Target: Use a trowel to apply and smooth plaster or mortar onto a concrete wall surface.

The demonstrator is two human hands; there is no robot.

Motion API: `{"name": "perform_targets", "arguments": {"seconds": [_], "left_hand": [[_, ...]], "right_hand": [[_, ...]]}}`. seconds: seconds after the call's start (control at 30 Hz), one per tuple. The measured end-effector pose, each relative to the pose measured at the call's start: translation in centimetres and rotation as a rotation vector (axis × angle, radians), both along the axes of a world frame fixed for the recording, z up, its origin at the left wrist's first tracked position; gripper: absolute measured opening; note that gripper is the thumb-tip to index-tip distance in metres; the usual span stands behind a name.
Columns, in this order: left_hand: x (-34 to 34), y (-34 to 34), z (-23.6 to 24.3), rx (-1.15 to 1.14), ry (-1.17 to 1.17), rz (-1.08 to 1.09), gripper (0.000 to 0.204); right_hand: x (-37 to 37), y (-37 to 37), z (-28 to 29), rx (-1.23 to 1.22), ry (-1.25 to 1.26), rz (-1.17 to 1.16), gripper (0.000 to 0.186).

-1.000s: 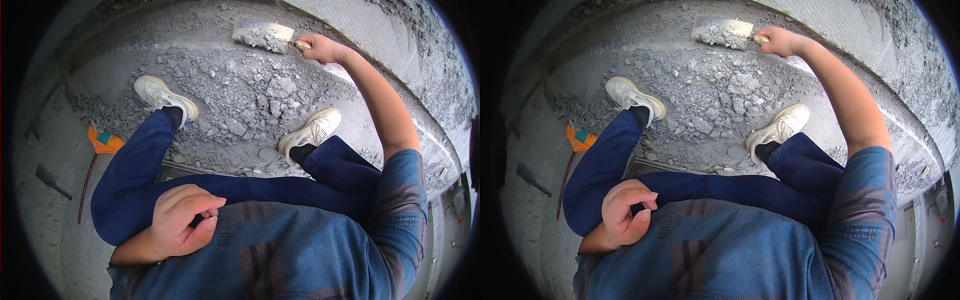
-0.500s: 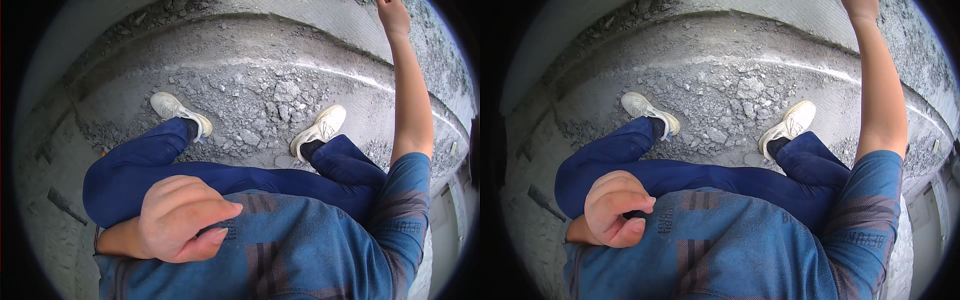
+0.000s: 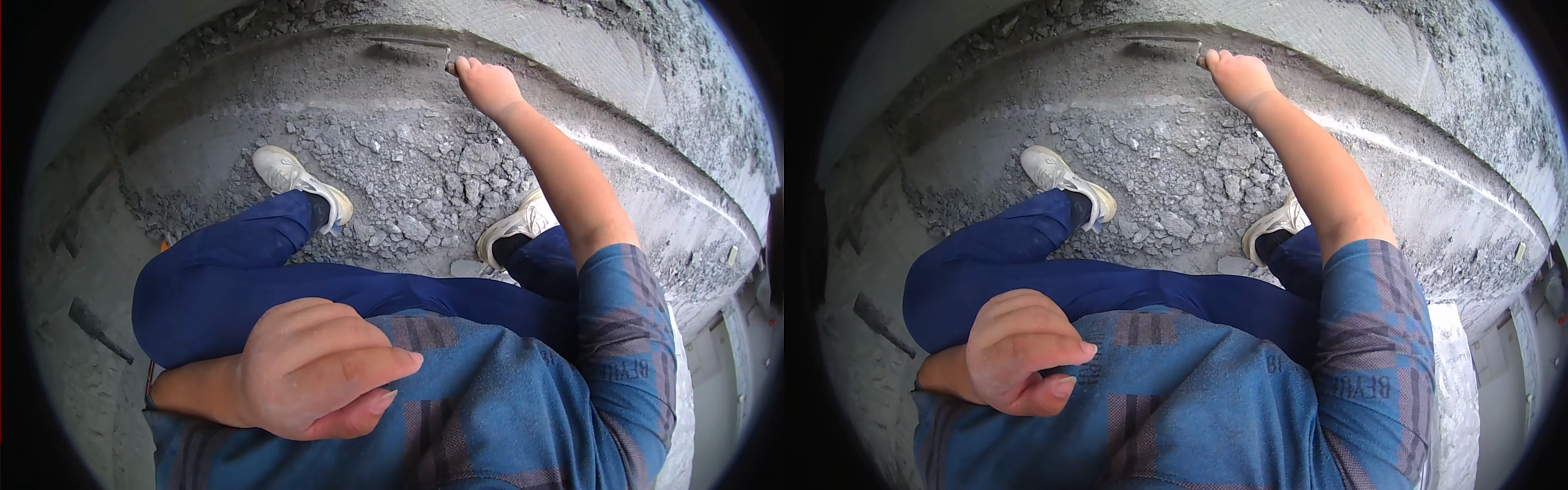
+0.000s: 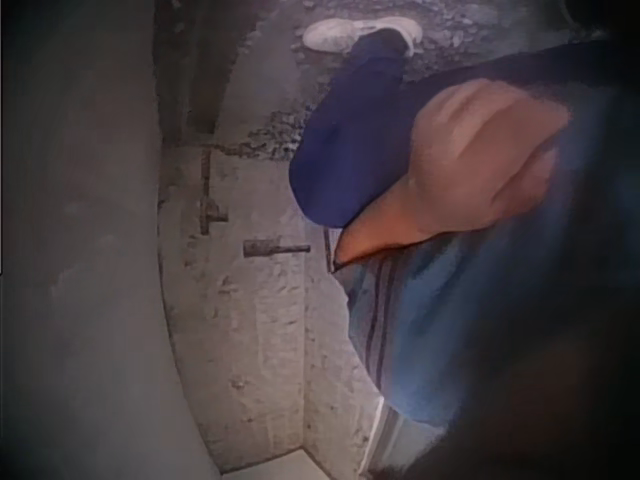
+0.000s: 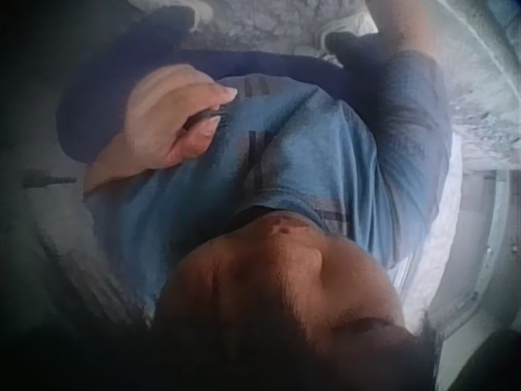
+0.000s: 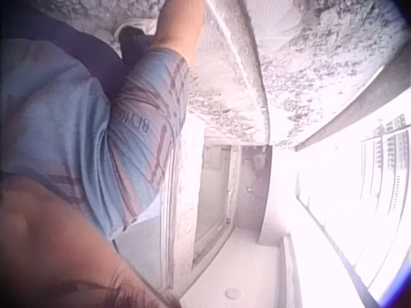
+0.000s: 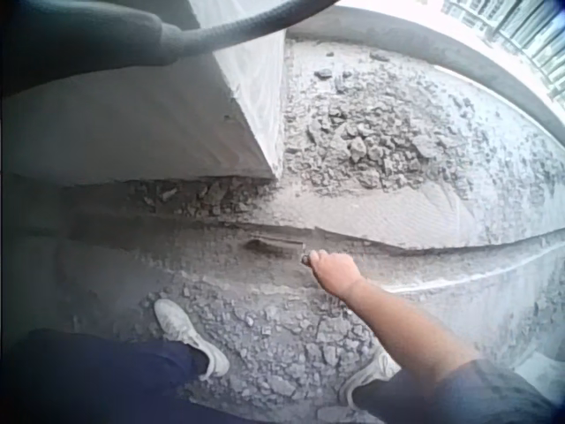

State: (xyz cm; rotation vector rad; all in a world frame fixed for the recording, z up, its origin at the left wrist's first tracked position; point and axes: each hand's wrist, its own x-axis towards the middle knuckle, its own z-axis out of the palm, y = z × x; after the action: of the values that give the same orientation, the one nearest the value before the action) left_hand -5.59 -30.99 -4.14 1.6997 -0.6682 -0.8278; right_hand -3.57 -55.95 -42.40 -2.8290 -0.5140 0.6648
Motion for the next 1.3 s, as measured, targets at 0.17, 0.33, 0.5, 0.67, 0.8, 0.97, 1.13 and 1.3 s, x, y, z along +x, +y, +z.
{"name": "perform_targets", "arguments": {"seconds": [0.17, 0.33, 0.5, 0.67, 0.8, 0.97, 1.13, 1.3], "left_hand": [[-1.1, 0.0, 0.2, 0.055, 0.026, 0.085, 0.024], [-1.6, -1.2, -0.2, 0.062, 0.021, 0.121, 0.023], [-1.5, -1.8, -0.5, 0.091, 0.031, 0.083, 0.023], [-1.2, -2.6, -0.3, 0.057, 0.036, 0.059, 0.025], [-1.3, -2.6, -0.3, 0.055, 0.061, 0.047, 0.026], [-1.4, -2.5, -0.6, 0.065, 0.074, 0.055, 0.026], [-0.9, -2.4, -0.6, 0.078, 0.070, 0.067, 0.025], [-0.7, -2.2, -0.8, 0.073, 0.081, 0.045, 0.025]], "right_hand": [[2.0, 0.4, -1.7, -0.023, 0.066, -0.021, 0.018], [3.0, -1.7, -1.3, 0.015, 0.219, 0.097, 0.020], [1.9, -3.5, -0.6, 0.019, 0.288, 0.079, 0.021], [1.6, -4.9, -0.9, 0.105, 0.240, 0.070, 0.027], [4.3, -1.1, -0.7, 0.154, 0.147, 0.029, 0.024], [6.2, 1.8, -1.9, 0.155, 0.282, 0.000, 0.027], [7.3, 2.1, -1.2, 0.145, 0.339, 0.081, 0.032], [7.5, 2.0, -1.1, 0.126, 0.381, 0.095, 0.037]]}}
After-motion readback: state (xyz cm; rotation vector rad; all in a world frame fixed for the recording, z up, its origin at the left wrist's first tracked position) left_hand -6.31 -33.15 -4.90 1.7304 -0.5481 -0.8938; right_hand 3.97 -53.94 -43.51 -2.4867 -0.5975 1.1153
